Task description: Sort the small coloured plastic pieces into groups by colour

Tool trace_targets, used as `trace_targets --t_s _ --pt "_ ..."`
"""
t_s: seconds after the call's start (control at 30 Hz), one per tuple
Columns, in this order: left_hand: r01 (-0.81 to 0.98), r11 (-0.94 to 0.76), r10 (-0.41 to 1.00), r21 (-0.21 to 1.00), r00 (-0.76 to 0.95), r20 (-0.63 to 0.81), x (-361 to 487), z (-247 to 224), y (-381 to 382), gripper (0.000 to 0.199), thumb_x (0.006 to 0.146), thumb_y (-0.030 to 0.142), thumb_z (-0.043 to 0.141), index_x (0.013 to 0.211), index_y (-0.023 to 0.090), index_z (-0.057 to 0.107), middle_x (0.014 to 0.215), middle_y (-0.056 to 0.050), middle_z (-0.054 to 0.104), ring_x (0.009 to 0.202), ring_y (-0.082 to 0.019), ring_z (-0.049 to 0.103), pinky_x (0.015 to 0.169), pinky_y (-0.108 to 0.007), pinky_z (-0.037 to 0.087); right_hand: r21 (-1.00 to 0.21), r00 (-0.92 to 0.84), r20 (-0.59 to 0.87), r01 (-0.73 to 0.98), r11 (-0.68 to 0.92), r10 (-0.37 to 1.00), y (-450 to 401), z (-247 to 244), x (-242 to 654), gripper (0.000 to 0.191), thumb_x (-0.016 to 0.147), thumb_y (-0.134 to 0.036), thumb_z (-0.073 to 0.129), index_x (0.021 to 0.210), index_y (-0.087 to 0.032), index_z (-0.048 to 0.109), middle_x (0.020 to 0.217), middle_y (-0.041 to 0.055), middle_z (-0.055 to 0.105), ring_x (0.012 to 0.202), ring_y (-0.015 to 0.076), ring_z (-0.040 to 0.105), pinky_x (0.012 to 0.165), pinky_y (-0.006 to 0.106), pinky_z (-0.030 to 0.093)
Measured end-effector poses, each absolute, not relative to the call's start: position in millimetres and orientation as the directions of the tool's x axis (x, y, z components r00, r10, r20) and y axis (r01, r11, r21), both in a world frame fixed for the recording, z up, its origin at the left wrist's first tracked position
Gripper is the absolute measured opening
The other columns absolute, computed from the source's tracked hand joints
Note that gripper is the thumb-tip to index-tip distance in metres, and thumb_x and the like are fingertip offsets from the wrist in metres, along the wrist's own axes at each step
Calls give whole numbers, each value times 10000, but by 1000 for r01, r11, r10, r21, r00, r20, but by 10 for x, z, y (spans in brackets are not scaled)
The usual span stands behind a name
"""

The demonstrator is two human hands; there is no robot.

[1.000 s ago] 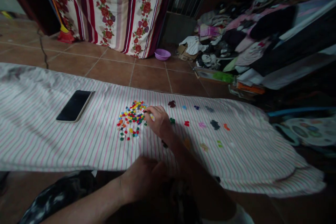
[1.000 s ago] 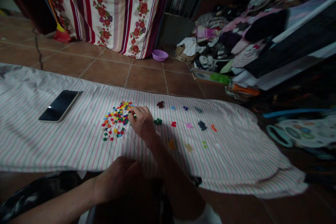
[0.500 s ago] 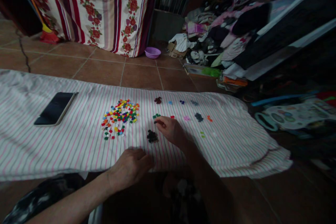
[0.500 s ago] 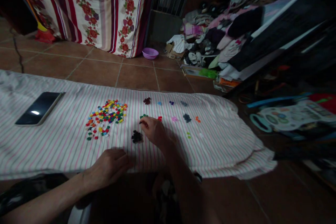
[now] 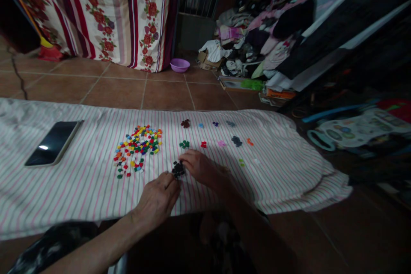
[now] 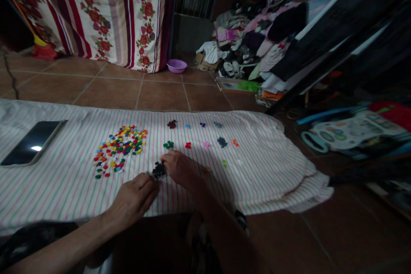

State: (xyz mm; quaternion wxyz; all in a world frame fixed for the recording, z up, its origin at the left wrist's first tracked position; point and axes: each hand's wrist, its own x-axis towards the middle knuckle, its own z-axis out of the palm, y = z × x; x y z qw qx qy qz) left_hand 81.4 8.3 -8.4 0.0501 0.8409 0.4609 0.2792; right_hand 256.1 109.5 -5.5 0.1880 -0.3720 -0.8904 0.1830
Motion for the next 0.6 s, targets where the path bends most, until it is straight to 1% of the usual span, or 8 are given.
trace_targets --t_s 0.13,0.3,0.47,0.6 --pt "746 -580 794 328 427 433 826 -81 95 235 961 182 367 871 177 584 802 -21 584 740 -129 543 630 -224 486 -509 -645 201 575 641 738 1087 -58 2569 244 873 -62 477 851 -199 678 819 16 643 753 141 585 738 260 465" --pt "741 -578 797 342 421 433 826 -103 95 231 957 187 372 861 179 582 805 -27 590 750 -141 548 632 -239 485 -567 -660 152 551 612 735 1114 -60 2575 242 898 -82 463 918 -177 685 868 44 662 819 154 594 774 269 461" --pt "732 -575 804 367 422 418 814 -110 98 227 959 197 377 863 181 582 812 -29 593 753 -143 549 635 -243 478 -563 -662 127 566 603 739 1135 -20 2537 234 903 -104 464 905 -170 689 871 57 670 827 163 597 788 281 458" --pt "735 -562 819 380 428 383 809 -100 97 213 954 197 391 865 183 583 825 -27 595 768 -147 548 654 -252 478 -564 -683 108 556 611 722 1172 -12 2525 250 866 -75 471 920 -174 695 884 54 683 852 165 611 811 286 460"
